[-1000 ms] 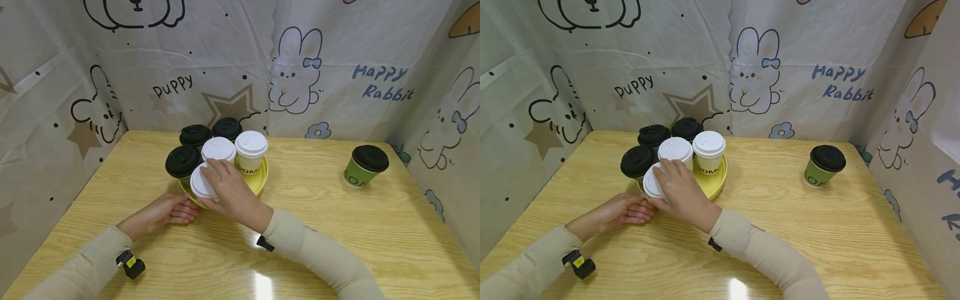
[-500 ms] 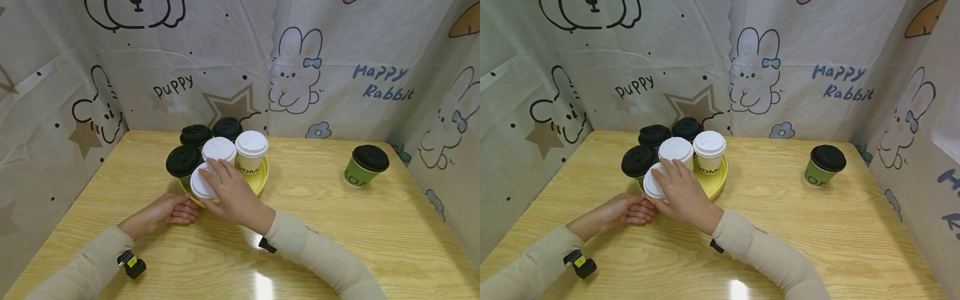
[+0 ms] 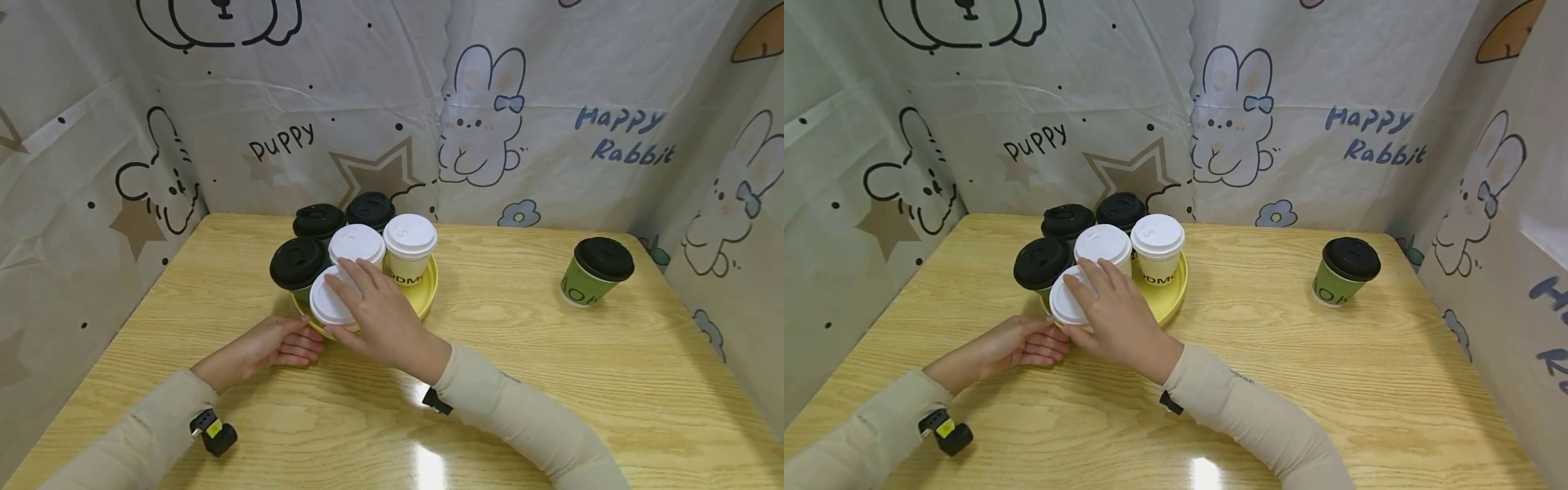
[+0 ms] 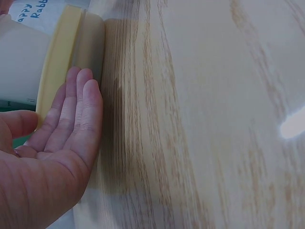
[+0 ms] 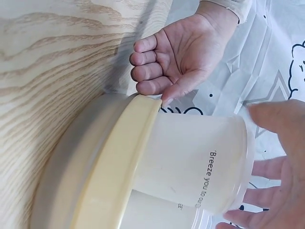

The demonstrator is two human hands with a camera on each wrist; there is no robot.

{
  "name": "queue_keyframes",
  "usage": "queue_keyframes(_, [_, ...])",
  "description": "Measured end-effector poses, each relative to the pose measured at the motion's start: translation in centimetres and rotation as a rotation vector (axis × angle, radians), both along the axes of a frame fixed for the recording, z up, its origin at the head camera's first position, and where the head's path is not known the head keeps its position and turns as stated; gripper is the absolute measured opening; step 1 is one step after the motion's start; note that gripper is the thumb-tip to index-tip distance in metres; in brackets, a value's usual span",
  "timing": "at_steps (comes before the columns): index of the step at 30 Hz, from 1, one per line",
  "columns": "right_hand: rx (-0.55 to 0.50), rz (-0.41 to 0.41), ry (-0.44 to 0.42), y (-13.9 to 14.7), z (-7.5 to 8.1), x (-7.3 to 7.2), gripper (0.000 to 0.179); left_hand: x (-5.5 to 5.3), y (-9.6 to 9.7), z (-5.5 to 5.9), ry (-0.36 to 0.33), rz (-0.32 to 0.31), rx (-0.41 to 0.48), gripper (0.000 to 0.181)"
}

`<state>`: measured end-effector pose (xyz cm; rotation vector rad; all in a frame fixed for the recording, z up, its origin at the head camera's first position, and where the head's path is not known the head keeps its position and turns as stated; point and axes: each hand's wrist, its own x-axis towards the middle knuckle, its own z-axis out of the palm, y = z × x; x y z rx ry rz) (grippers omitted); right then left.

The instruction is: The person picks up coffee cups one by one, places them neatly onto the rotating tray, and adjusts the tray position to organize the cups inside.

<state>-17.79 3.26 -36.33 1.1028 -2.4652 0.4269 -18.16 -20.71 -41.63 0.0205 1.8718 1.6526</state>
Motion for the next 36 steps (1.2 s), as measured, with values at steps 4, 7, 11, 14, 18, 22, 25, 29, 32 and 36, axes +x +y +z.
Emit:
queue_keyframes(4, [-0.06,-0.013,-0.034,1.2,0.2,0.1,0.064,0.0,0.0,0.0,0.0,0.005,-0.003,0.05])
queue_keyframes(7, [-0.135,-0.022,-0.038,3.2,0.2,-0.1,0.061,0.0,0.0,-0.1,-0.007,0.006,0.002,0.05])
queue_keyframes(11, [-0.196,-0.076,-0.022,6.3,-0.3,-0.7,0.056,0.1,0.0,-0.2,-0.017,0.011,0.006,0.051])
queue_keyframes(14, [-0.176,-0.142,-0.053,8.5,-1.0,-1.1,0.055,0.1,0.0,-0.2,-0.014,0.016,0.003,0.051])
queue_keyframes(18, [-0.053,-0.203,-0.149,10.7,-2.4,-1.3,0.061,0.0,-0.1,-0.2,-0.008,0.011,0.001,0.051])
queue_keyframes(22, [0.123,-0.211,-0.281,12.1,-3.7,-1.3,0.074,0.0,-0.1,-0.2,-0.007,0.012,-0.001,0.052])
queue_keyframes(25, [0.195,-0.197,-0.352,12.6,-4.5,-1.2,0.078,0.0,-0.1,-0.2,-0.005,0.01,-0.001,0.052])
queue_keyframes(29, [0.204,-0.175,-0.371,13.0,-5.0,-1.2,0.079,0.0,-0.1,-0.3,-0.003,0.003,0.002,0.053])
queue_keyframes(32, [0.194,-0.159,-0.369,13.1,-5.2,-1.2,0.08,0.0,-0.1,-0.3,-0.002,0.0,0.005,0.053])
queue_keyframes(36, [0.183,-0.138,-0.379,13.2,-5.2,-1.4,0.082,0.1,-0.1,-0.3,-0.001,-0.001,0.007,0.053])
